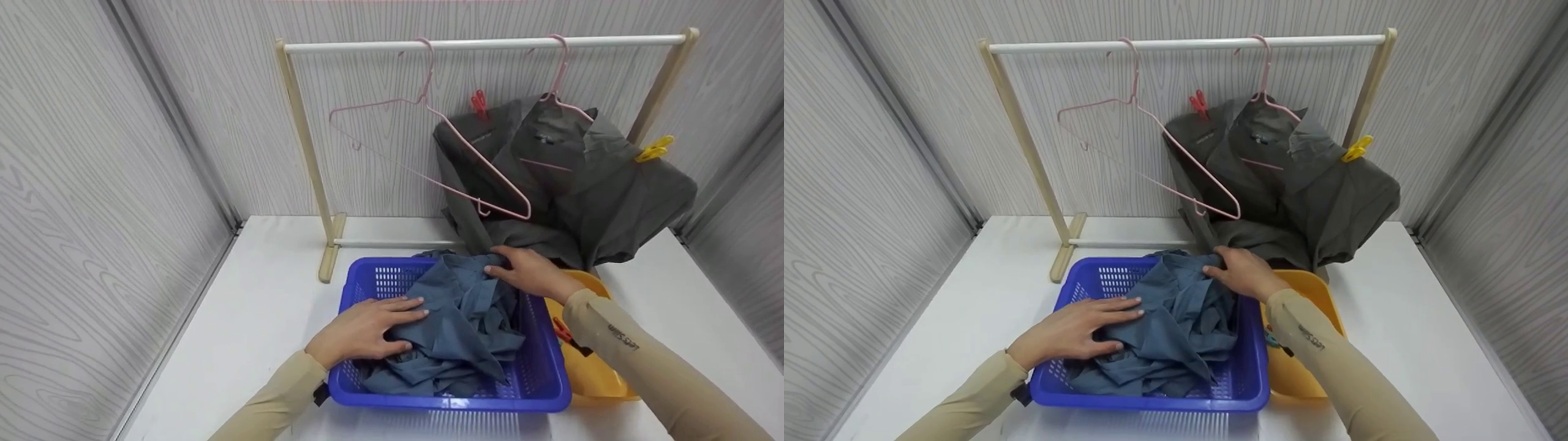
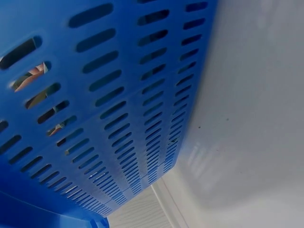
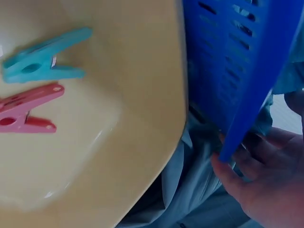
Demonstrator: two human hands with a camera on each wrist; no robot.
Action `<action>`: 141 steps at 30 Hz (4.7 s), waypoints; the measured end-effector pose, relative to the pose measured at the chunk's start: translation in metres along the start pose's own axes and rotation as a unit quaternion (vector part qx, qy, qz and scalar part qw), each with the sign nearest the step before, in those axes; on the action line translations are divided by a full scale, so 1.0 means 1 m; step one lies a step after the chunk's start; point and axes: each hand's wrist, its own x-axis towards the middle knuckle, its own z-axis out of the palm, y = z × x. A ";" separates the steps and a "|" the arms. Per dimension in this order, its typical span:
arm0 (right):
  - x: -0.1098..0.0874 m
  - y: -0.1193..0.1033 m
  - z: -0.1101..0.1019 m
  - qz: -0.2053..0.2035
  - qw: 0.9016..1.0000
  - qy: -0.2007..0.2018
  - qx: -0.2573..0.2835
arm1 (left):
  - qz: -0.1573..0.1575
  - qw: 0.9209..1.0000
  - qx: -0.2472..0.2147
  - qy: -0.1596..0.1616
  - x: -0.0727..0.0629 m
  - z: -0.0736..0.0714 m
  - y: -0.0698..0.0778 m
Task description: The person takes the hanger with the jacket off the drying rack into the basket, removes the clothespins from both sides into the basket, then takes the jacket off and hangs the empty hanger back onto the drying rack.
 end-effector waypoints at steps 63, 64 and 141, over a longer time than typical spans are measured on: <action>-0.119 -0.049 0.077 -0.140 0.987 -0.066 -0.034 | -0.056 0.994 0.012 0.090 0.003 0.001 -0.003; -0.118 -0.048 0.078 -0.137 0.988 -0.066 -0.034 | -0.055 0.995 0.007 0.084 0.003 0.001 -0.004; -0.117 -0.052 0.081 -0.087 0.996 -0.018 -0.001 | 0.071 0.994 0.022 -0.074 0.011 -0.034 0.013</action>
